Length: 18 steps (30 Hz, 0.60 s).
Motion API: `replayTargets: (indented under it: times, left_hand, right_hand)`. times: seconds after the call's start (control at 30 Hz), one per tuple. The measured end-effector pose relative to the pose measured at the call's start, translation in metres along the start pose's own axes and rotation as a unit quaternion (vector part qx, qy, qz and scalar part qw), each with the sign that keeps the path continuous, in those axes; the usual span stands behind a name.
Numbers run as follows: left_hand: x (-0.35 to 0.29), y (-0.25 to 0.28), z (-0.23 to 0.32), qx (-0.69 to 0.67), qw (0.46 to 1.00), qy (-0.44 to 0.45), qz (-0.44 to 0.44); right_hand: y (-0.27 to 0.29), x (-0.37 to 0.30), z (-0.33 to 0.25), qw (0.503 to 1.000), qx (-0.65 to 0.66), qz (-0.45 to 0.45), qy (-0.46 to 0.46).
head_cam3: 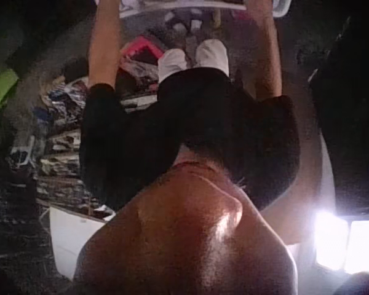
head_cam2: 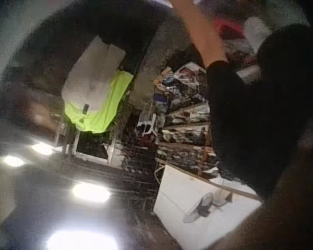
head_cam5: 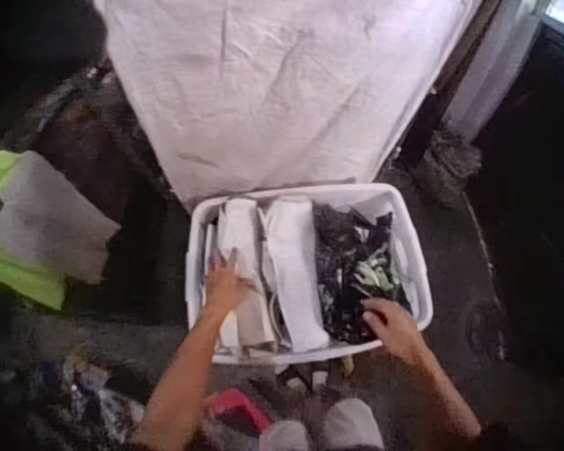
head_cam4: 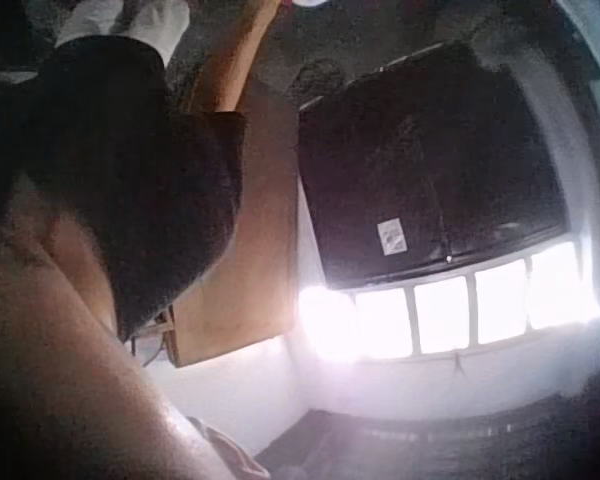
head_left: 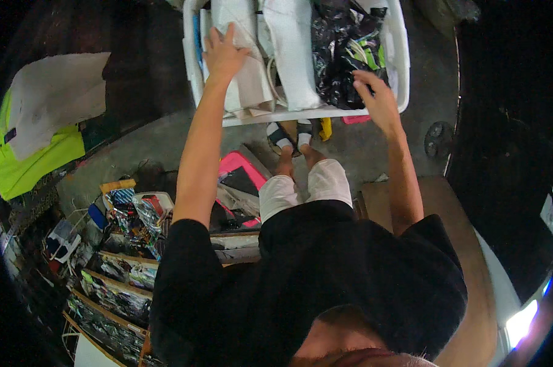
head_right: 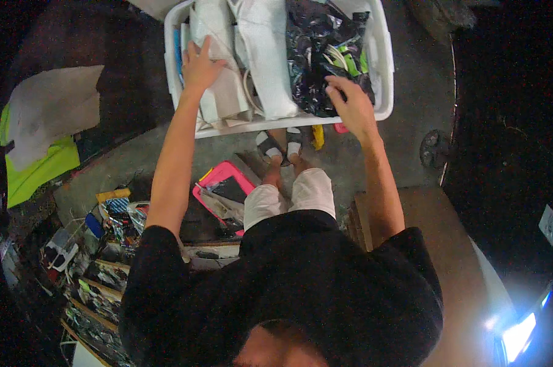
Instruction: The person organizes various household items including cables, lightbulb boxes, and packaged materials by transferring them between plastic storage bins.
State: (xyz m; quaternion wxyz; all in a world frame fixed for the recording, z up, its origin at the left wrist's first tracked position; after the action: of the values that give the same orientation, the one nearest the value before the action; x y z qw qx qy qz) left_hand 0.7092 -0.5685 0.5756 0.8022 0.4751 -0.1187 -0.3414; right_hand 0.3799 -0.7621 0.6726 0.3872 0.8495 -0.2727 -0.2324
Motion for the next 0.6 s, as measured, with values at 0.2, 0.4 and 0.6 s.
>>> replayTargets:
  times: [0.2,0.4,0.6]
  left_hand:
    - [-0.148,0.055,0.034,-0.156,0.959,-0.063,0.227]
    - [-0.337,-0.038,-0.049,-0.171,0.945,0.23,0.155]
    - [-0.506,-0.171,-0.115,-0.24,0.905,0.348,-0.04]
  right_hand:
    - [0.039,-0.025,0.061,0.993,-0.094,0.075,-0.014]
    - [0.005,-0.065,0.111,0.965,-0.24,0.014,0.106]
    - [-0.029,-0.068,0.113,0.943,-0.299,0.017,0.143]
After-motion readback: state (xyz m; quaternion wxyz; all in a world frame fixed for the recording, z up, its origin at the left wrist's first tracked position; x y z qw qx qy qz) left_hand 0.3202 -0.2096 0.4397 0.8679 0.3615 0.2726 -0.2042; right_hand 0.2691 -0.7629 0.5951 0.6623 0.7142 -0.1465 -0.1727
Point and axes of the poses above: each hand's wrist, its own x-axis towards the middle knuckle, its own y-axis out of the back of the hand, z = x × y, the point moved 5 cm from there along x, towards the middle knuckle, and after that the axes turned 13 degrees about -x, right-handed, at the moved point
